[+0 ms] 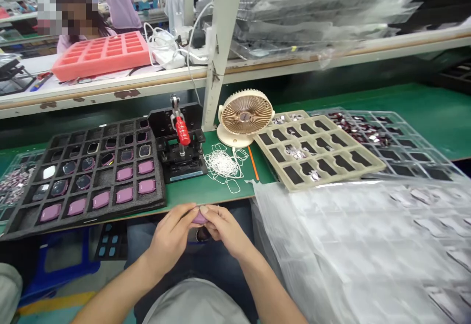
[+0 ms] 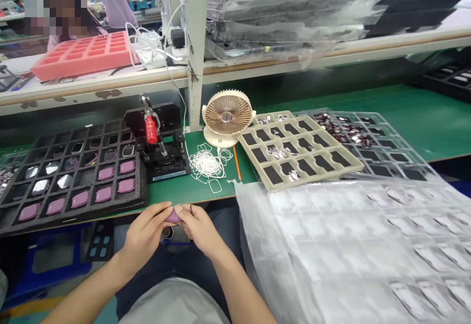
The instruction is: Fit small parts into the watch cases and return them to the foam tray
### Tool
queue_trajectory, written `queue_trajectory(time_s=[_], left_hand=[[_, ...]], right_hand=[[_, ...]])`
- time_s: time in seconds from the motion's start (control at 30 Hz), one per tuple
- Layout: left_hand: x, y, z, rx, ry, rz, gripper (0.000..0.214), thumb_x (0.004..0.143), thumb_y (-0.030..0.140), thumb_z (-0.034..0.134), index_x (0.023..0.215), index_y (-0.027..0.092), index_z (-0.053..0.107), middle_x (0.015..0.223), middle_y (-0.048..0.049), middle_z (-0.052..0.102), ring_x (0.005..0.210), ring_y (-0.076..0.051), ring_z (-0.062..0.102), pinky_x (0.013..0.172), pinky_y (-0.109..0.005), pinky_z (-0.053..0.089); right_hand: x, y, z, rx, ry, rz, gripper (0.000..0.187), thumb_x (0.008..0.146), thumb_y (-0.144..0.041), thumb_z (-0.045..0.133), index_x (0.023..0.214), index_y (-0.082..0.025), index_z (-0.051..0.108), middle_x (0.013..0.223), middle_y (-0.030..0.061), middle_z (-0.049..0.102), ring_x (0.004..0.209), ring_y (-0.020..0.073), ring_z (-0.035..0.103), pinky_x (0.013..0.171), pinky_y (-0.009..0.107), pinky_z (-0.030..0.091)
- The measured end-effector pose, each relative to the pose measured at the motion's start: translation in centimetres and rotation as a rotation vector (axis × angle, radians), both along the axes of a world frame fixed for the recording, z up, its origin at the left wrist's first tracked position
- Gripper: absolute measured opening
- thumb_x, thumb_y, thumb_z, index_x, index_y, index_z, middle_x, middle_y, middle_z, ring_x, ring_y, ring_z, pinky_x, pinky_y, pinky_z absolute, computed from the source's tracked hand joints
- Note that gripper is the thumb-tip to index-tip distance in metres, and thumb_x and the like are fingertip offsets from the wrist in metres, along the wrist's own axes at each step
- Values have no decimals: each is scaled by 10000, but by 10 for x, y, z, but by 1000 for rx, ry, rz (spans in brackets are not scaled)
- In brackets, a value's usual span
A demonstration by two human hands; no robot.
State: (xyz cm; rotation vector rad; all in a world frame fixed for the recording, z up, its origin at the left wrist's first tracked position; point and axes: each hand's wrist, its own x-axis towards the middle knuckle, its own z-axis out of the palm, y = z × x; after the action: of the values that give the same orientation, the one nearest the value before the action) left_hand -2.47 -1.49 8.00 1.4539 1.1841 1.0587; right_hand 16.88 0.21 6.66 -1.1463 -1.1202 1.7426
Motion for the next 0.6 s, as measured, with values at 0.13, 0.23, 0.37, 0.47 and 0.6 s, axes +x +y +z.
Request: queue_trajectory(time_s=[0.13, 0.23, 0.37, 0.47, 0.6], left_hand=[[8, 23, -8, 250, 218, 110, 238, 984, 233, 672, 1157, 286, 826, 1152, -102, 815, 1129, -305, 734, 1110, -471, 522], [26, 56, -20, 406, 332, 138, 241, 1005, 200, 604, 1144, 250, 794, 1185, -104, 796, 1166, -305, 709, 1100, -513, 527], [42, 90, -42, 479, 394, 189, 250, 1008, 141, 543, 1120, 199, 759, 1210, -143, 783, 1229, -332, 683, 1103, -599, 511], [42, 96, -55, 518, 429, 190, 246, 1005, 118, 552, 1120, 207, 750, 1196, -128, 793, 1226, -314, 700, 1139, -602, 501], [38, 92, -62, 558, 447, 187, 237, 1016, 127, 570, 1150, 213, 745, 1243, -105, 789, 1254, -285, 698, 1188, -568, 481]], right_hand=[[4, 34, 40, 514, -499, -322, 444, 1057, -530, 557, 828, -196, 738, 793, 60, 720, 746, 190, 653, 668, 301, 503], [-3, 74, 76, 961, -543, -512, 318, 1033, -404, 646, 1308, -268, 729, 1362, 81, 722, 1170, 254, 714, 901, 364, 613], [-22, 118, 103, 1337, -484, -304, 390, 1049, -238, 620, 1422, -343, 663, 1522, -18, 636, 1329, 194, 672, 1057, 318, 606], [-31, 133, 120, 1403, -400, -358, 376, 1067, -175, 562, 1381, -332, 696, 1410, -26, 718, 1247, 177, 722, 1043, 300, 618], [-28, 133, 140, 1291, -373, -661, 333, 1053, -319, 632, 1377, -271, 694, 1344, 41, 752, 1082, 212, 771, 978, 330, 632]])
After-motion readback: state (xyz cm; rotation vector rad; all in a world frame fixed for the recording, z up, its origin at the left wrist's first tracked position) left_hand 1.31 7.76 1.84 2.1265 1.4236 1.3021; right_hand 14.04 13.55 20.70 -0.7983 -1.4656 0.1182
